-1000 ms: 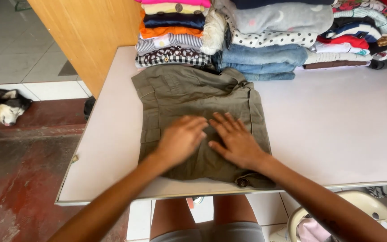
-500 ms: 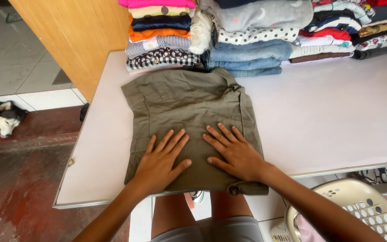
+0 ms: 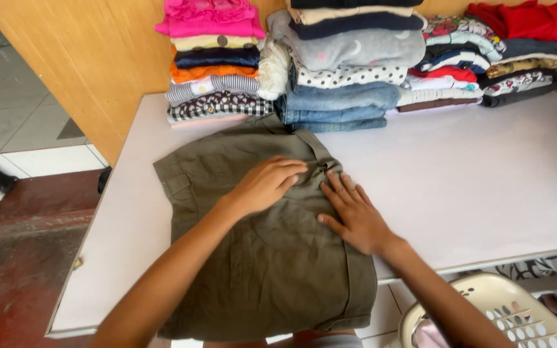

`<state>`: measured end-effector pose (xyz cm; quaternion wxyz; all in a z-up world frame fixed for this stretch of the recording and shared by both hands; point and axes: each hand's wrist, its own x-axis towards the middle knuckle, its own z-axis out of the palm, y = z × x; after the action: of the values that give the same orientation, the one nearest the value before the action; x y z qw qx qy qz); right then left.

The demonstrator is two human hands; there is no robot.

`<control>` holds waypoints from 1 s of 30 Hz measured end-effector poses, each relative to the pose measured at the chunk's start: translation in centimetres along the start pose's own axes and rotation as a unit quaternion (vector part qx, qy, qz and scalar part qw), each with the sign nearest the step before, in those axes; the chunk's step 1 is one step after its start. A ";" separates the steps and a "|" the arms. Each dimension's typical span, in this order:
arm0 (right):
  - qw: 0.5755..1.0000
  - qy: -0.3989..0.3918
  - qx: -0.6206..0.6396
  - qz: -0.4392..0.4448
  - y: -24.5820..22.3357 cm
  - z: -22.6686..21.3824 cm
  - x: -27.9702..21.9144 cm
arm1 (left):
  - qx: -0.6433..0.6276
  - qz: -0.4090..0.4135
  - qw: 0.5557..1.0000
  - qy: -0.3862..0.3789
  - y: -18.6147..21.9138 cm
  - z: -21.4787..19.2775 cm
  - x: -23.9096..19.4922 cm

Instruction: Folding different types of clothing items and organizing them into neat stacks on a folding table.

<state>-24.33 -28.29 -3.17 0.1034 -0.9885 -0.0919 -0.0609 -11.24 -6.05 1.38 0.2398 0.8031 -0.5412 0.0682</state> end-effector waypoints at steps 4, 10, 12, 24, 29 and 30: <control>0.999 0.005 -0.026 0.022 -0.8 0.2 -1.4 | -0.061 0.028 0.998 -0.020 -4.0 4.5 5.1; 0.995 0.006 -0.089 0.043 -0.4 0.4 -4.9 | 0.106 -0.109 0.977 -0.150 -4.0 6.0 6.3; 0.994 0.023 -0.103 0.034 -0.4 0.2 -4.5 | 0.122 -0.101 0.982 -0.103 -4.2 5.9 6.8; 0.985 0.130 0.044 0.108 5.4 1.7 2.7 | -0.067 0.018 0.958 -0.278 -3.5 2.9 13.6; 0.973 0.176 0.135 0.057 5.0 1.3 2.5 | -0.209 0.024 0.887 -0.410 -8.1 5.2 18.2; 0.966 0.183 0.174 0.053 4.9 1.3 2.5 | -0.186 0.060 0.883 -0.426 -8.6 5.5 19.1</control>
<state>-20.81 -32.27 -5.01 0.2919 -0.9308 -0.0283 -0.2182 3.42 -21.96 0.97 0.1265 0.6613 -0.6412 -0.3683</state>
